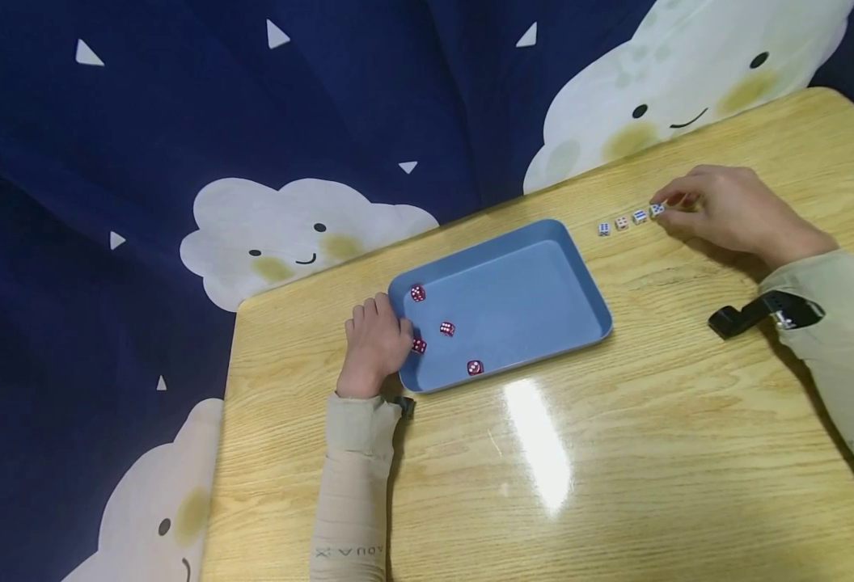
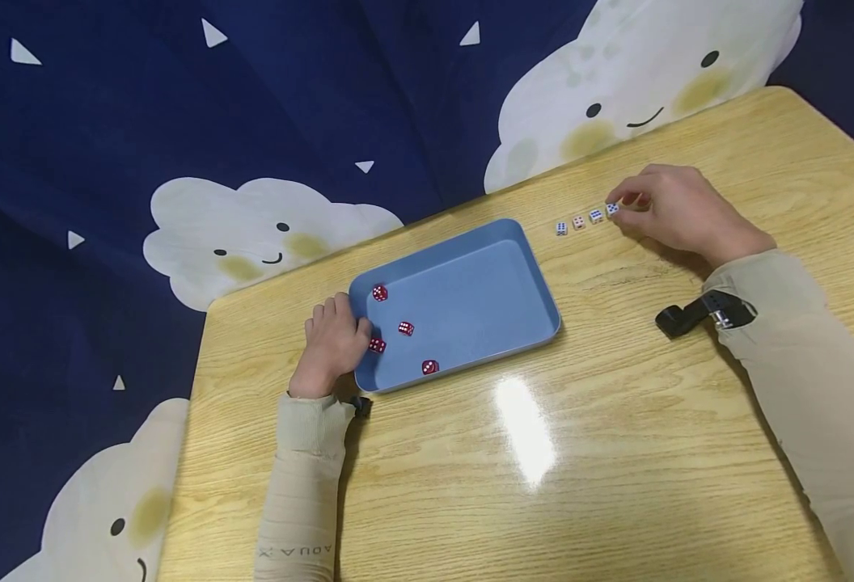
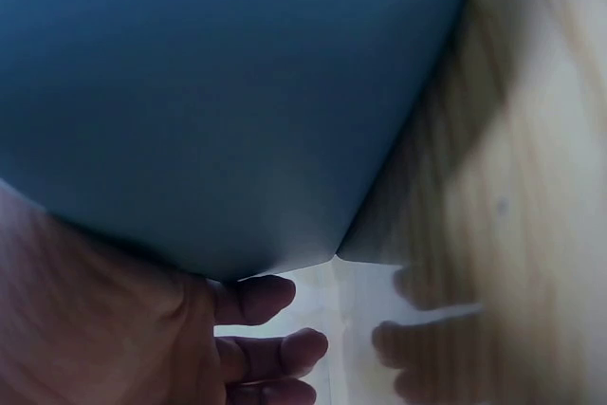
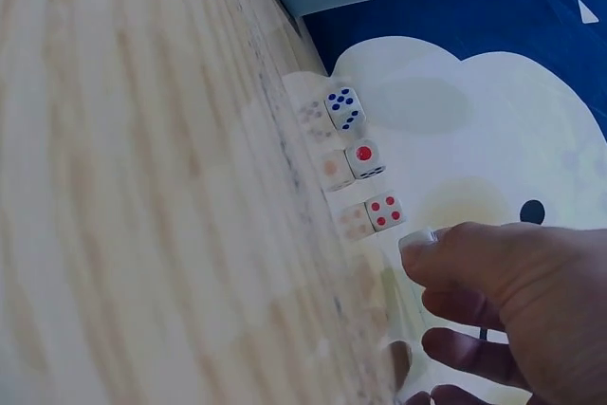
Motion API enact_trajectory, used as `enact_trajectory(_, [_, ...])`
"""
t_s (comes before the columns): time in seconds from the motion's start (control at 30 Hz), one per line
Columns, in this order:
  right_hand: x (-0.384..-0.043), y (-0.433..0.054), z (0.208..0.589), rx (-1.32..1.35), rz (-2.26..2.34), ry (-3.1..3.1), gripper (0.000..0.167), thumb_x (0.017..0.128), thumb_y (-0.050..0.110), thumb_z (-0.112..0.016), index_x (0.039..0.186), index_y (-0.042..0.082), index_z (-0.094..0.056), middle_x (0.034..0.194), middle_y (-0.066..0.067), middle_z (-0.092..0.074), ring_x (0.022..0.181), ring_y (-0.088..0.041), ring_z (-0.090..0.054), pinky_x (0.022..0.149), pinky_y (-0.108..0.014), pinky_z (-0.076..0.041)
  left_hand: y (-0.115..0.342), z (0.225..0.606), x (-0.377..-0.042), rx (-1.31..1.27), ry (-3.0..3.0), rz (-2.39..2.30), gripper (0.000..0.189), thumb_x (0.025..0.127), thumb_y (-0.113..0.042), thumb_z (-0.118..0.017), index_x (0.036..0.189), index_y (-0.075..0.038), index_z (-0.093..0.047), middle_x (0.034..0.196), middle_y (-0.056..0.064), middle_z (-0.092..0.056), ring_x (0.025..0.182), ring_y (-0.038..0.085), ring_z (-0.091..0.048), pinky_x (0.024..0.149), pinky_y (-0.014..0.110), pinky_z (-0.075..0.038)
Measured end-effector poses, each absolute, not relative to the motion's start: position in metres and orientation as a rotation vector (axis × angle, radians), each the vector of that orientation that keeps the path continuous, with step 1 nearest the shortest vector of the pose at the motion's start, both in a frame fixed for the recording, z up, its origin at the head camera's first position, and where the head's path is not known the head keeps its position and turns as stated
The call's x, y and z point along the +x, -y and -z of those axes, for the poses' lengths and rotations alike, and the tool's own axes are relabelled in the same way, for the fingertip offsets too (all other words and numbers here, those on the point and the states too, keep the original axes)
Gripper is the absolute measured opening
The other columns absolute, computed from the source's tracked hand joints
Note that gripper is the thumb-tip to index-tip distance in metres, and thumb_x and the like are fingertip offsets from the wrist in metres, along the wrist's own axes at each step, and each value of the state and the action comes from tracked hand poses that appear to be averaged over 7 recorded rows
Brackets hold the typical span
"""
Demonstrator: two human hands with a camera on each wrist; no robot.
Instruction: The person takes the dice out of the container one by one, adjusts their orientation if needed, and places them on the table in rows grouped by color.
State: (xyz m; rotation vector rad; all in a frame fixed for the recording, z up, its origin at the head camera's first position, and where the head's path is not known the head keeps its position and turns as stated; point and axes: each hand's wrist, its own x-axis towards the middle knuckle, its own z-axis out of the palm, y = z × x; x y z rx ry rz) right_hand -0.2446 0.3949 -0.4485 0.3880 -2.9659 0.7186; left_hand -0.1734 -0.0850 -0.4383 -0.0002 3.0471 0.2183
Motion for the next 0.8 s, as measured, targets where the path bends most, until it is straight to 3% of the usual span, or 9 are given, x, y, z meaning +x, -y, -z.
enact_trajectory(0.8, [-0.2474,-0.3969,0.4521,0.399,-0.729,2.982,0.033,0.100,0.019,-0.064,0.128,0.001,-0.068,0.119,-0.028,-0.066,0.105,-0.041,-0.062,0.088,-0.057,-0.046,0.0830,0.4392,-0.1697,-0.008,-3.055,-0.224,0.043,0.100,-0.028,-0.039,0.131,0.002,-0.043,0.122,0.020,-0.050,0.110,0.038,-0.043,0.096,0.049,-0.036])
